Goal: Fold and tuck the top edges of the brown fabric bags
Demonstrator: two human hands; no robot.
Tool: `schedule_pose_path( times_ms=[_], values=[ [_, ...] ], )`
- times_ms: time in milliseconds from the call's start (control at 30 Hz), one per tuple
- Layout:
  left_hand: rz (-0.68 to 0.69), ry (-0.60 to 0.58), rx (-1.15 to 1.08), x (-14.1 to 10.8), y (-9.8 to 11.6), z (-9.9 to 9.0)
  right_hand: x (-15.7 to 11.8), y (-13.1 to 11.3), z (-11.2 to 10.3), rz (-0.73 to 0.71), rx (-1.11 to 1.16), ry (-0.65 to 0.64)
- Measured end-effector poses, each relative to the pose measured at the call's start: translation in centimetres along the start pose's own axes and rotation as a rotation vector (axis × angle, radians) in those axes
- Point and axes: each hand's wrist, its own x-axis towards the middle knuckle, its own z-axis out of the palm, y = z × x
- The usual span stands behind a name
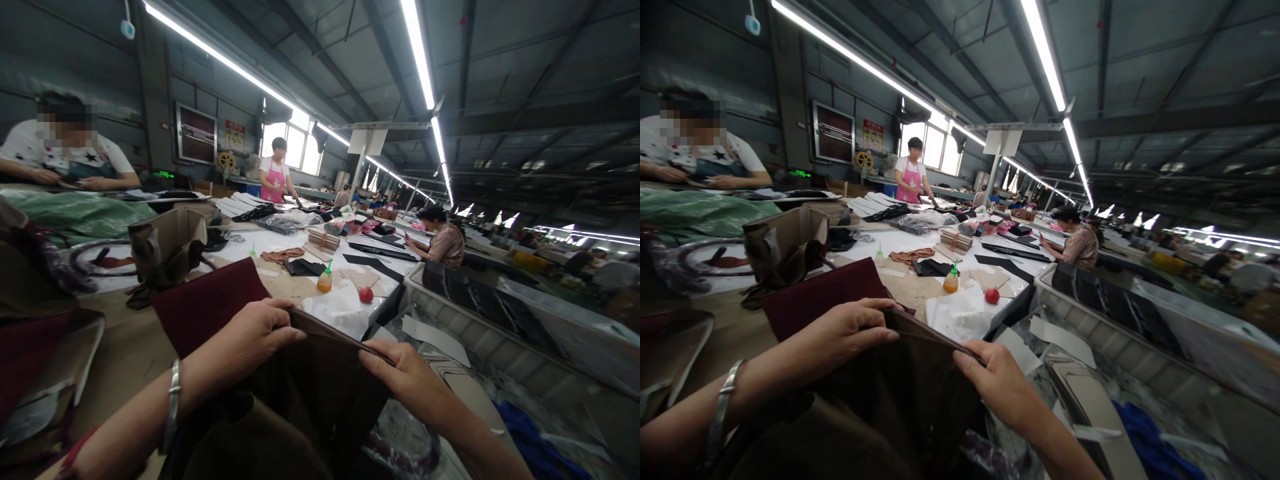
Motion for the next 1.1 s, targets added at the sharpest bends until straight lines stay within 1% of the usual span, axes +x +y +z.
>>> schedule_pose_path(
  times_ms=[67,133,200,267,333,367,433,467,533,600,667,767,900,1100],
  values=[
    [0.049,-0.022,0.001,0.0,-0.2,-0.3,0.3,0.3,-0.1,0.004,0.047,-0.019],
    [0.062,-0.022,0.013,0.0,-0.4,-0.4,0.6,0.4,-0.2,0.007,0.084,-0.042],
    [0.038,0.010,0.015,-0.3,-0.5,-0.5,0.8,0.4,-0.2,0.001,0.081,-0.066],
    [0.011,0.062,-0.002,-0.6,-0.3,-0.4,0.9,0.6,-0.3,0.007,0.019,-0.076],
    [0.014,0.101,-0.020,-0.8,-0.3,-0.4,1.3,1.1,-0.8,0.041,-0.099,-0.040],
    [0.025,0.109,-0.025,-0.8,-0.4,-0.4,1.8,1.4,-1.1,0.062,-0.139,0.001],
    [0.013,0.119,-0.042,-0.7,-0.9,-0.7,2.8,1.7,-1.6,0.105,-0.156,0.026],
    [-0.005,0.132,-0.052,-0.8,-1.2,-0.9,3.3,1.6,-1.7,0.118,-0.148,-0.002],
    [-0.036,0.172,-0.080,-1.0,-1.9,-1.2,3.7,0.8,-1.6,0.095,-0.134,-0.057],
    [-0.057,0.211,-0.114,-1.4,-2.4,-1.5,3.7,-0.3,-1.1,0.026,-0.154,-0.082],
    [-0.077,0.224,-0.145,-1.6,-2.9,-1.7,3.7,-1.5,-0.4,-0.045,-0.174,-0.098],
    [-0.104,0.228,-0.163,-1.8,-3.5,-2.1,4.0,-2.6,0.2,-0.088,-0.131,-0.164],
    [-0.107,0.236,-0.164,-1.7,-3.8,-2.3,4.4,-3.2,0.4,-0.068,-0.058,-0.211],
    [-0.114,0.234,-0.158,-1.2,-4.3,-2.3,4.9,-3.2,0.4,-0.075,-0.001,-0.210]
  ],
)
